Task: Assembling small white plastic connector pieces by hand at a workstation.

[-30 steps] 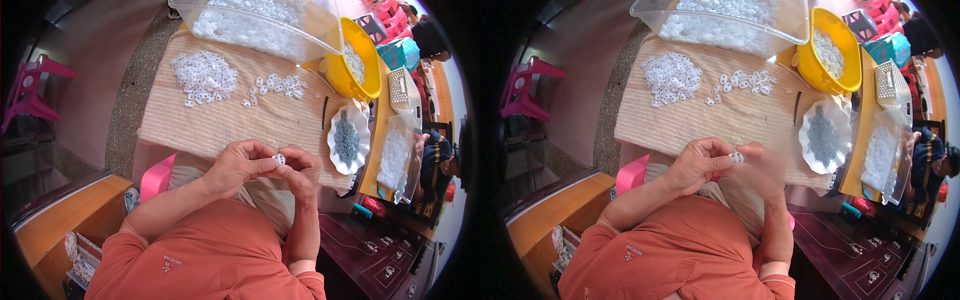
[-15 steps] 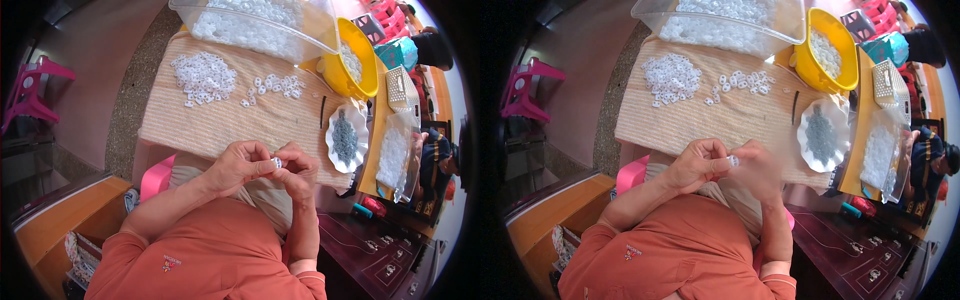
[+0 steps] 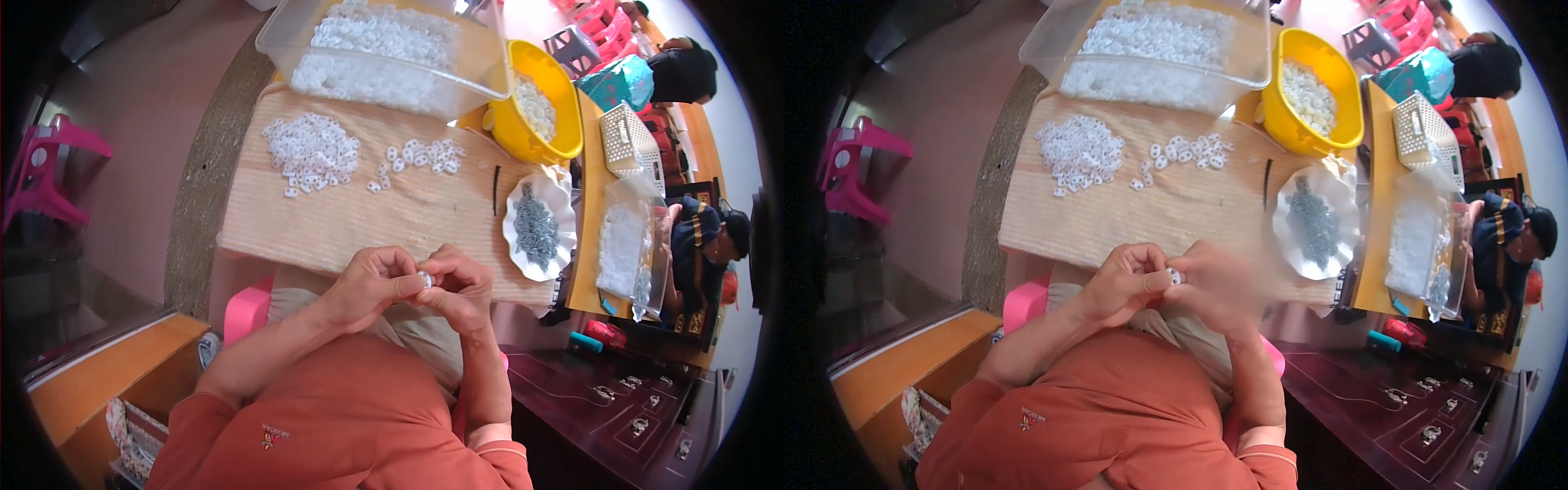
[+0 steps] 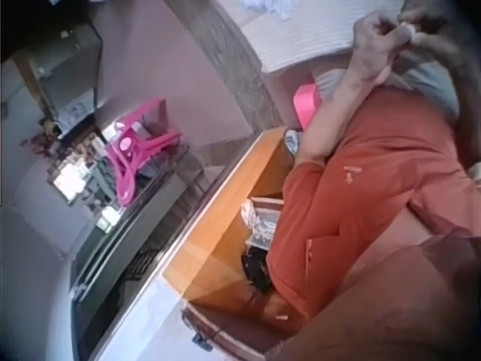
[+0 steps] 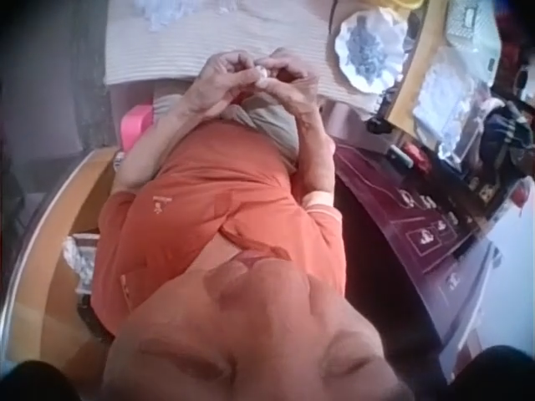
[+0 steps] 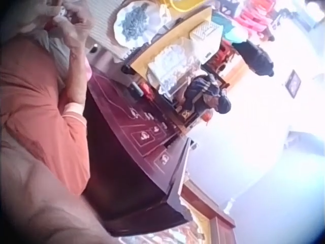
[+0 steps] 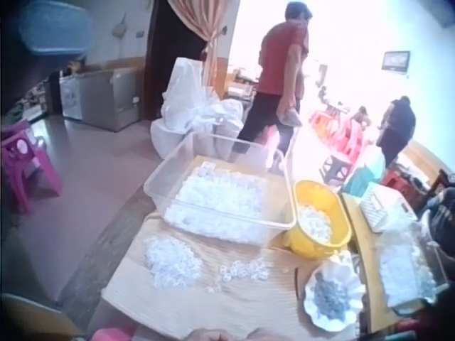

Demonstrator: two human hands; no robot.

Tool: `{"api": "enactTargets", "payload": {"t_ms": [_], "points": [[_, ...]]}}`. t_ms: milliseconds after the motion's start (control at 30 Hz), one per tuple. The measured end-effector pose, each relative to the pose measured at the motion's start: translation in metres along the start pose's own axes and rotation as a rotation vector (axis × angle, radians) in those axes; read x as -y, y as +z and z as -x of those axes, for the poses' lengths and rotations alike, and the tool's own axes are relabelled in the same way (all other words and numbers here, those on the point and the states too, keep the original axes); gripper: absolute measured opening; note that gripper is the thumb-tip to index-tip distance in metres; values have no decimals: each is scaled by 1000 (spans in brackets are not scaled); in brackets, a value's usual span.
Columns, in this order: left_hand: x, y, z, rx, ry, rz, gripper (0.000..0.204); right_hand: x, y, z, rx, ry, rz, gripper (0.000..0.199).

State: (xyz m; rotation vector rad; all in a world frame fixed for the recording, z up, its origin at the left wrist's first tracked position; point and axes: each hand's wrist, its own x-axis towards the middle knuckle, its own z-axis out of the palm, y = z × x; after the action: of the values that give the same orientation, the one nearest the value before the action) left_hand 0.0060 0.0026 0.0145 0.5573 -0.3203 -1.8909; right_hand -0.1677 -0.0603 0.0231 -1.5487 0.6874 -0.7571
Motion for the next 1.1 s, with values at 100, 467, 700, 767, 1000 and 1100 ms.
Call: {"api": "enactTargets", "payload": {"t_ms": [100,467,700,767,1000,1100], "points": [[4,-6,-3,-8,-9,7,7,5,-2,-3,54,68,53,28],[-3,-5,-2,-39,-62,141,11,8,-30,-2,-94,130,388,26],[-1,-5,-3,-26,-49,108,11,65,-92,-68,-643,-114,347,25],[1,-5,-5,-46,-43,92,9,80,-108,-93,-741,-169,731,29],[-3,-3,-4,-105,-2,9,10,48,-72,-86,-252,-75,953,15],[-2,-4,-4,-127,0,-3,11,26,-49,-76,-76,36,1035,19]]}}
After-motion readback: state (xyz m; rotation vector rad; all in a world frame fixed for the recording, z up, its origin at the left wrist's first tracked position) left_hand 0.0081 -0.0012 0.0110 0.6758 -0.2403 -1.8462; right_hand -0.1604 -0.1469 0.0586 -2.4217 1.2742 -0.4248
